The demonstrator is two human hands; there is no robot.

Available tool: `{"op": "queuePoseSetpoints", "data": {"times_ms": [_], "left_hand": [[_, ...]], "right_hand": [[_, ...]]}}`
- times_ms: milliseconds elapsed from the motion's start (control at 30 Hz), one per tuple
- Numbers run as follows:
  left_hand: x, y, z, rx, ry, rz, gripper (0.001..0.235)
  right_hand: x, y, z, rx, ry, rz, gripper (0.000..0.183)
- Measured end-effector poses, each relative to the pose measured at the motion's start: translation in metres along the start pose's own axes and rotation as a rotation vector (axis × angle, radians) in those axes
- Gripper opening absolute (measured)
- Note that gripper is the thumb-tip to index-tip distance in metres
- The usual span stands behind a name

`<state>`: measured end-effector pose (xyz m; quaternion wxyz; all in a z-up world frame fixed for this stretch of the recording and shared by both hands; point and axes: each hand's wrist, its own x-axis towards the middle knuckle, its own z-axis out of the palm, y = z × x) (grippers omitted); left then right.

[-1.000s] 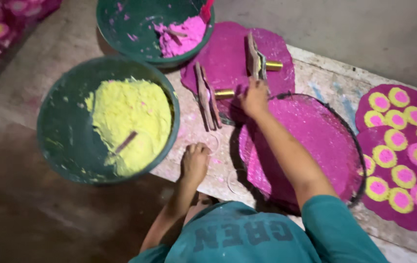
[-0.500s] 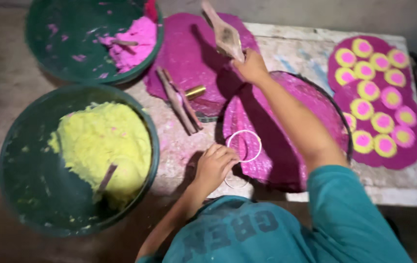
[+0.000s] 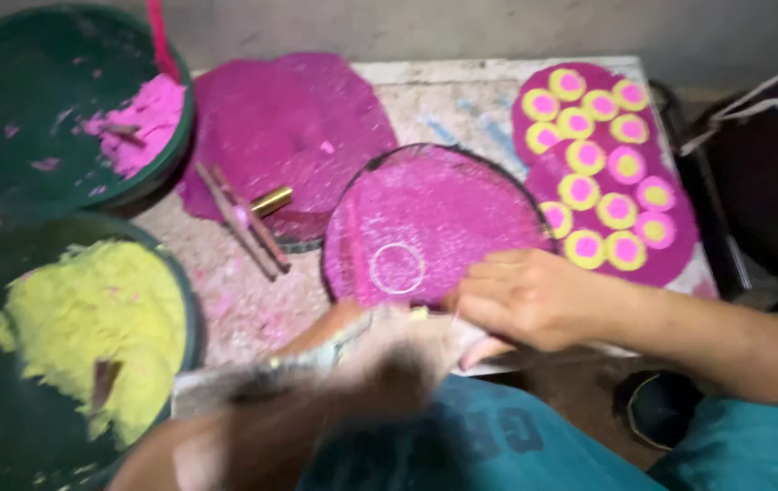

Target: The person uses a manual dough press to form yellow dough into rings and places them onto a flattened pink dough sheet. The person repeatedly loads the press, ejects the shaped dough, and arranges the pieces on the pink base.

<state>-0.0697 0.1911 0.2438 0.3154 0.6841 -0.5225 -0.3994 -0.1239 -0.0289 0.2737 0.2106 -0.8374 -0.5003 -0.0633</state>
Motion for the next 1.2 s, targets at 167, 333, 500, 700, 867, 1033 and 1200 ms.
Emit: {"op": "queuePoseSetpoints", "data": {"times_ms": [167, 333, 500, 700, 867, 1033, 1200], "left_hand": [[-0.022, 0.014, 0.047, -0.150, 0.037, -0.133, 0.028], [-0.038, 0.005, 0.114, 0.358, 0.194, -0.215, 0.029], [-0.071, -0.022, 0.162, -0.005, 0.619, -0.416, 0.026], [-0.089, -0.066, 0.201, -0.368, 1.153, -0.476, 0.026], [-0.112, -0.079, 0.227, -0.394, 1.468, -0.469, 0.027], [-0.157, -0.108, 0.222, -0.277, 1.790, -0.433, 0.028], [-0.244, -0.153, 0.210, -0.049, 2.041, -0.453, 0.030]], "right_hand": [[-0.021, 0.006, -0.007, 0.187, -0.201, -0.175, 0.040], [-0.062, -0.006, 0.035, 0.677, -0.407, -0.084, 0.037], [-0.079, 0.007, 0.046, 0.855, -0.538, -0.040, 0.032], [-0.039, 0.040, 0.010, -0.206, 0.017, -0.453, 0.030], [0.062, 0.056, 0.026, -0.636, 0.239, -0.770, 0.019], [0.147, 0.021, 0.076, -0.368, 0.546, -0.440, 0.030], [0.257, 0.001, 0.189, 0.003, 0.095, -0.339, 0.023]]}}
